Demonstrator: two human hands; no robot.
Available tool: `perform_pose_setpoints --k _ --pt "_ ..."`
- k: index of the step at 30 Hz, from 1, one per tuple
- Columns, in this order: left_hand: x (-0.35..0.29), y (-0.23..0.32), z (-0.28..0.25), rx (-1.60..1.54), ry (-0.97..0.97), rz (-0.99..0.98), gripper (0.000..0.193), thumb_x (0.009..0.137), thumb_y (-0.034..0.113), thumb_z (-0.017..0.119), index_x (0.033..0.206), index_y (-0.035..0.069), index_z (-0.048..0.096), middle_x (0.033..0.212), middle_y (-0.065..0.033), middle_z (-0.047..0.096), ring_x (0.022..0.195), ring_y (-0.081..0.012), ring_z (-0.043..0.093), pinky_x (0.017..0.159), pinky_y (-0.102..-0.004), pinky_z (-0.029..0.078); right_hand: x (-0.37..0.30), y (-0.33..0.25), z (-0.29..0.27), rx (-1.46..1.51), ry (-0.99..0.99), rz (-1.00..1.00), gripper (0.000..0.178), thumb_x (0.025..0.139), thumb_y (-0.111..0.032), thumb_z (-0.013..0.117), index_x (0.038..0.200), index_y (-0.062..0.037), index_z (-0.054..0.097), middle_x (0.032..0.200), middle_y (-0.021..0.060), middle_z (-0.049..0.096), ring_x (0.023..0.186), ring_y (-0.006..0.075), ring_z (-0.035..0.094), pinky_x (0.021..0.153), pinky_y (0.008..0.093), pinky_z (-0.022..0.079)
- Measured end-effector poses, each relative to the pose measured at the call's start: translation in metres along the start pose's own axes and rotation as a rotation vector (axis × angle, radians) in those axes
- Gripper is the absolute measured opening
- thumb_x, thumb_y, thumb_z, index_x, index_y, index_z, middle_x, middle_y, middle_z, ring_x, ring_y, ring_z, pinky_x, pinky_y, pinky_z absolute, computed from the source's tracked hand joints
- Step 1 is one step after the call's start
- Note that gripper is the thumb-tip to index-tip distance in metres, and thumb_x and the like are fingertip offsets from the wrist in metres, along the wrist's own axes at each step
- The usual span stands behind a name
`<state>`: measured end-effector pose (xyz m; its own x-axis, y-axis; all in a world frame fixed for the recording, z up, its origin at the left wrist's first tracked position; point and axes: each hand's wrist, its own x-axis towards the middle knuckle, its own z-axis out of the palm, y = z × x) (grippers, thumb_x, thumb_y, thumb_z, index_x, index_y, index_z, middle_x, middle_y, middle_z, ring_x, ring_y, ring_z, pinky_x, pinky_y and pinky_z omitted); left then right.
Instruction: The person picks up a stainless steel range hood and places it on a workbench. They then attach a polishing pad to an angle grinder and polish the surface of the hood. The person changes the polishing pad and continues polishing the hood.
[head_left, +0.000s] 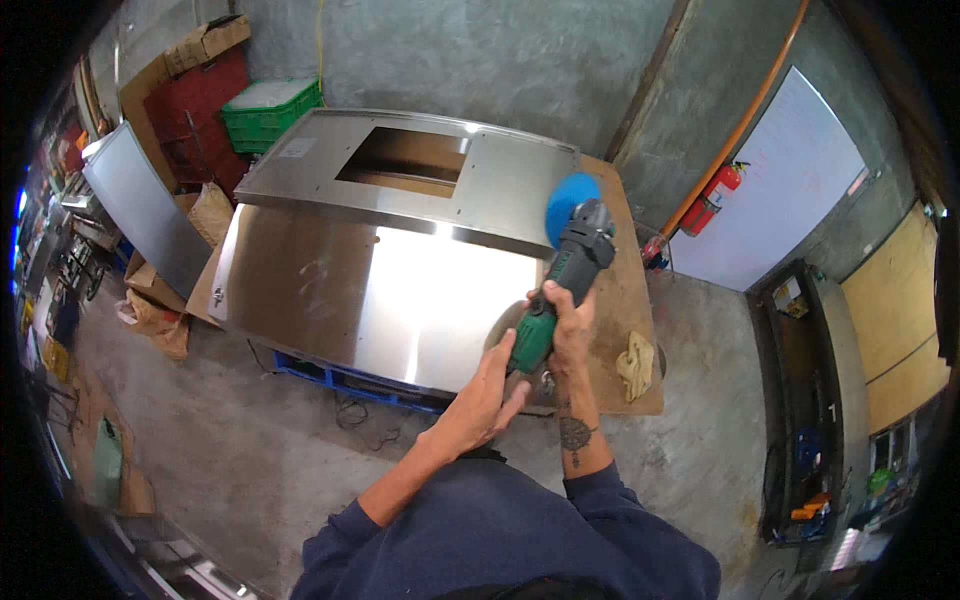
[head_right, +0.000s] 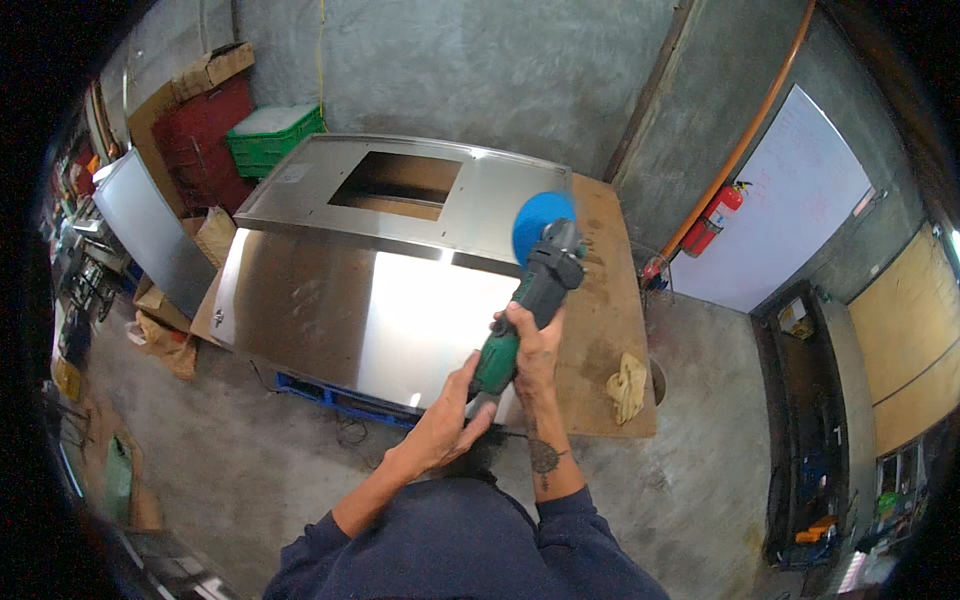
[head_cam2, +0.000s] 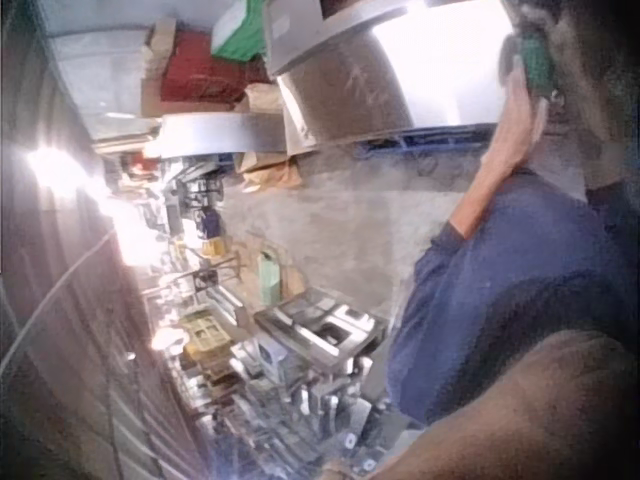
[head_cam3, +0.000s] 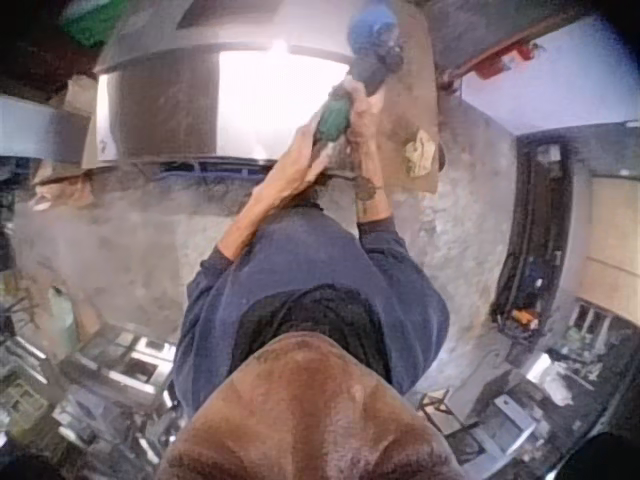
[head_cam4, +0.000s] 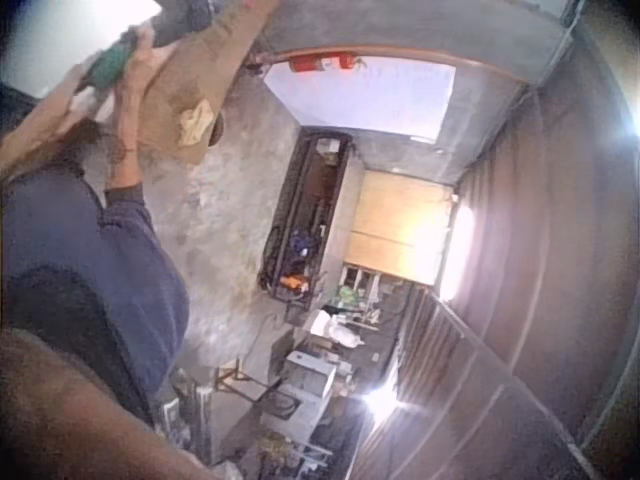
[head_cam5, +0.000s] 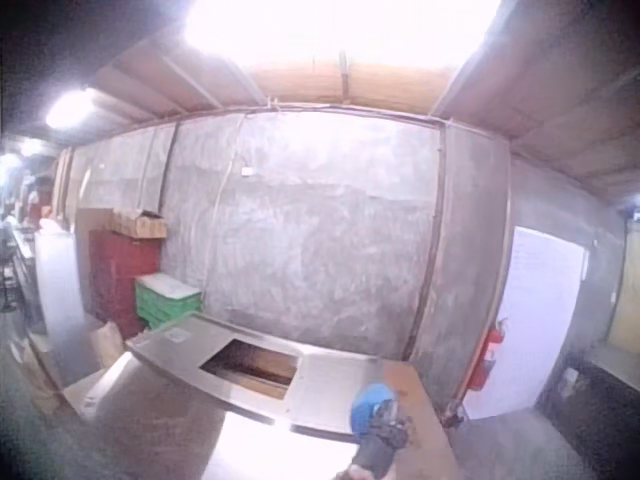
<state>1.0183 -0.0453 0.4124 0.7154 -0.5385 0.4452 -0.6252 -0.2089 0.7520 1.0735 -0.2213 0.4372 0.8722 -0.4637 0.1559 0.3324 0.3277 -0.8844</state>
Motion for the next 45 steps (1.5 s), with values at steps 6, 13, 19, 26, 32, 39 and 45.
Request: perform_pose_setpoints --k 6,13,19,26,32,39,45 --pt "-0.096 -0.002 -0.04 0.12 0.113 -0.129 0.081 0.09 0.002 0.065 0.161 -0.004 0.025 0.14 -0.0335 0.05 0.126 -0.0501 0.055 0.107 -0.0502 0.047 -0.096 0.044 0.06 0.068 -0.007 0.098 0.05 0.091 -0.016 0.075 0.127 -0.0018 0.043 0.099 0.0101 0.062 0.08 0.02 0.069 0.069 0.0351 0.061" --pt "-0.154 0.017 -0.051 0.037 0.199 -0.314 0.077 0.084 0.001 0.065 0.156 -0.002 0.036 0.139 -0.0254 0.056 0.125 -0.0372 0.06 0.108 -0.0426 0.047 -0.158 0.049 0.086 -0.003 -0.059 0.073 0.064 0.088 -0.021 0.08 0.133 0.002 0.04 0.099 0.01 0.061 0.084 0.0166 0.066 0.073 0.0311 0.057" --pt "-0.127 0.041 -0.069 -0.422 -0.005 -0.675 0.067 0.09 0.014 0.074 0.149 0.0 0.045 0.125 -0.0137 0.062 0.113 -0.0225 0.064 0.097 -0.0338 0.051 -0.185 0.026 0.063 -0.189 -0.222 0.087 0.09 0.091 -0.038 0.077 0.152 0.0069 0.028 0.127 0.022 0.054 0.117 0.0266 0.059 0.101 0.0402 0.05" --pt "-0.13 0.034 -0.013 -0.682 0.221 -0.583 0.049 0.083 0.023 0.085 0.118 -0.002 0.061 0.097 -0.0096 0.068 0.078 -0.0208 0.07 0.067 -0.0359 0.059 -0.105 0.056 -0.085 -0.646 -0.42 -0.091 0.048 0.107 -0.043 0.052 0.122 0.0001 0.068 0.137 0.0222 0.065 0.118 0.043 0.065 0.106 0.0498 0.048" --pt "-0.091 0.057 0.047 -0.652 0.44 -0.567 0.051 0.085 0.021 0.084 0.122 -0.002 0.057 0.1 -0.0121 0.065 0.079 -0.022 0.07 0.066 -0.0365 0.06 -0.029 0.112 -0.328 -1.738 0.225 0.278 0.043 0.101 -0.031 0.062 0.135 -0.0042 0.063 0.129 0.0258 0.06 0.124 0.0449 0.055 0.103 0.0485 0.047" --pt "-0.053 0.081 0.11 -0.548 0.524 -0.597 0.06 0.088 0.022 0.079 0.135 0.0 0.049 0.101 -0.0113 0.062 0.078 -0.021 0.066 0.065 -0.0361 0.055 0.032 0.121 -0.489 -1.344 0.42 0.048 0.036 0.096 -0.014 0.07 0.13 -0.0019 0.063 0.13 0.0301 0.055 0.123 0.0459 0.054 0.091 0.0537 0.05" --pt "-0.034 0.104 0.135 -0.573 0.572 -0.62 0.065 0.087 0.02 0.079 0.139 0.0 0.046 0.102 -0.0129 0.061 0.076 -0.0212 0.065 0.065 -0.0346 0.054 0.139 0.061 -0.59 -1.311 0.631 -0.156 0.024 0.095 -0.014 0.062 0.109 -0.0043 0.078 0.088 0.026 0.074 0.08 0.0431 0.071 0.08 0.0527 0.054"
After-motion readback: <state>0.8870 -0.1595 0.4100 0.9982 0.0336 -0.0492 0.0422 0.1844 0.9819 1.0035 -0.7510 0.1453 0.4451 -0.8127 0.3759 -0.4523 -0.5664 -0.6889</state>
